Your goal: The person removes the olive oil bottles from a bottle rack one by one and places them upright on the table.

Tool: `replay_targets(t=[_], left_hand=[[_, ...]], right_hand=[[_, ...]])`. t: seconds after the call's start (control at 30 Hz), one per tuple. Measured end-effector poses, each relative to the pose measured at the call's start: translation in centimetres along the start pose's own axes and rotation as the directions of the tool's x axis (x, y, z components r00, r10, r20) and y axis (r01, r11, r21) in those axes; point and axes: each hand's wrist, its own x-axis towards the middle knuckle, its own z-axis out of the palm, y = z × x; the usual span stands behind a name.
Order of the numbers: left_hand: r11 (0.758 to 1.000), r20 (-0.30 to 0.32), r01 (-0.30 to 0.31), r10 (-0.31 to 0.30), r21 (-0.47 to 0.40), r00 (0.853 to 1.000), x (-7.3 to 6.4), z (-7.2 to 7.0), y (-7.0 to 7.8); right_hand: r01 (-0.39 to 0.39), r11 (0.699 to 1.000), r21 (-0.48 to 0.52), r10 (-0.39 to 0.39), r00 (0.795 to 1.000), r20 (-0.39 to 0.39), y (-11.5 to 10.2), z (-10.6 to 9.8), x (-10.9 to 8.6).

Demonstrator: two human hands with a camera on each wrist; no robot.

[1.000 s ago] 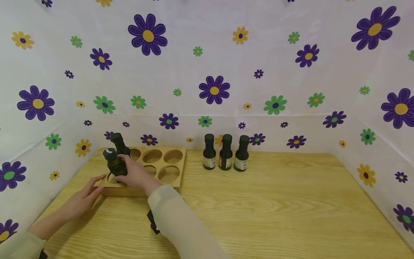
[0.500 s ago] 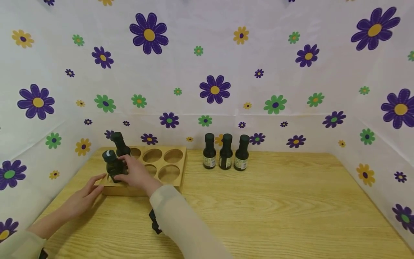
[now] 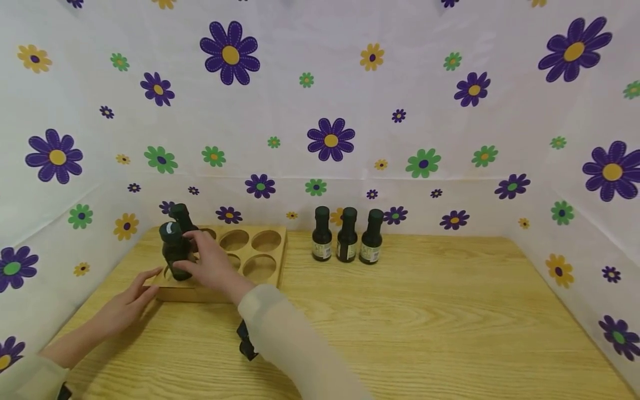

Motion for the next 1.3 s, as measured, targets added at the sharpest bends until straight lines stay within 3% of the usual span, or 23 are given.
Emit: replay_targets(t=[0.4, 0.77, 1.3], left_hand=[[1.000, 0.002, -0.003, 0.003, 0.011, 1.000, 0.0, -0.2, -0.2], [1.000, 0.023, 0.005, -0.005, -0.005, 1.000, -0.1, 0.0, -0.1], [1.000, 0.010, -0.020, 0.020, -0.003, 1.000, -0.1, 0.5, 0.0]], right_hand=[[0.083, 0.996, 0.033, -0.081, 0.995, -0.054, -2.0, -3.2, -0.9], [0.053, 0.991, 0.121, -0.042, 0.995, -0.090, -1.7, -5.9, -3.6], [0.063, 0.998, 0.009, -0.061, 0.987, -0.152, 2.1, -12.9, -9.0]])
